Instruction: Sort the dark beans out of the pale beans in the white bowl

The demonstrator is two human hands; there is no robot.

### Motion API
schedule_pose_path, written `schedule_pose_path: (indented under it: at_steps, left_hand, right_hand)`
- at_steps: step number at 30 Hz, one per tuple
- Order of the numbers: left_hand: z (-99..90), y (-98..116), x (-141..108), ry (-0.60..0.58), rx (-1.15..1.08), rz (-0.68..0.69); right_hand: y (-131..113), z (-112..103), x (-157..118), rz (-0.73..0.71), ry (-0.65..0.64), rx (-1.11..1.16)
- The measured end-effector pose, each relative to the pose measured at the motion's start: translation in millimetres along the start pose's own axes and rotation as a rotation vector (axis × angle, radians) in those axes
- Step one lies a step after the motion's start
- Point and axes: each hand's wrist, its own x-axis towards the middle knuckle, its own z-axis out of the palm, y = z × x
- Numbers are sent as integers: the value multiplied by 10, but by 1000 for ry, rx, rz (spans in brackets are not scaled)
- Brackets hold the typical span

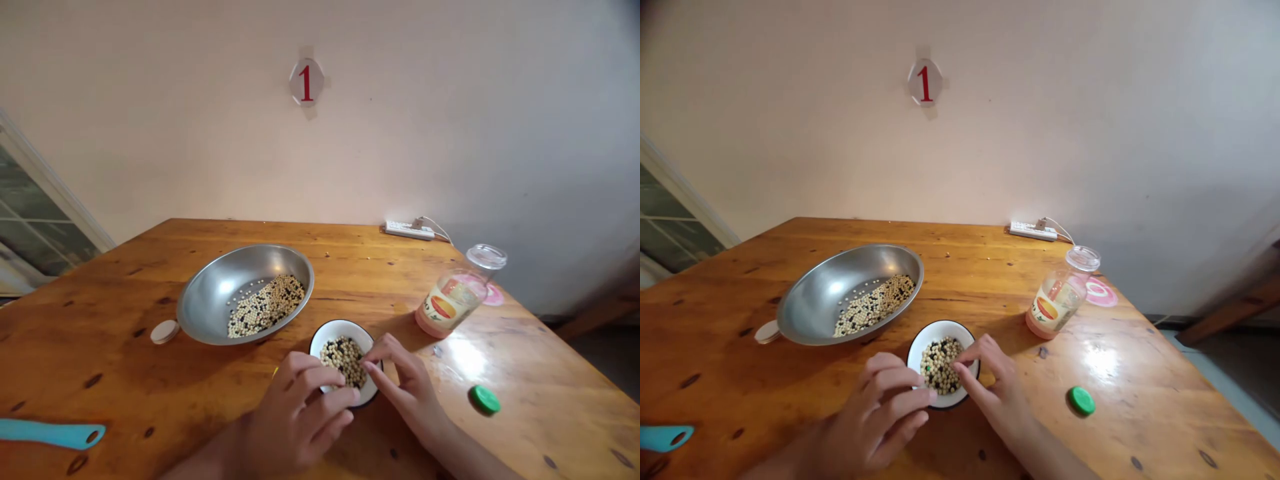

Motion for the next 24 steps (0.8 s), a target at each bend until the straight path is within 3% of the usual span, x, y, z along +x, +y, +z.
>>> schedule_pose_path:
  at_steps: [3, 6, 9, 13, 15, 19, 24]
  left_hand:
    - [-242, -77, 146, -12, 22, 27]
    - [-467, -308, 332, -3, 59, -181]
    - [-571, -696, 446, -190, 190, -345]
    - [-528, -1241, 395, -600, 86, -657]
    - [-475, -1415, 322, -731, -14, -796]
    - [-363, -1518, 228, -806, -124, -899]
    - [-271, -1414, 295, -806, -252, -1127]
  right_hand:
    - [41, -1, -2, 45, 23, 1]
    - [60, 2, -2, 70, 20, 0]
    - [67, 5, -8, 90, 5, -1]
    - [93, 10, -19, 106, -8, -8]
    - [115, 13, -22, 114, -16, -9]
    - [148, 14, -22, 131, -34, -7]
    - [169, 14, -15, 121, -41, 6]
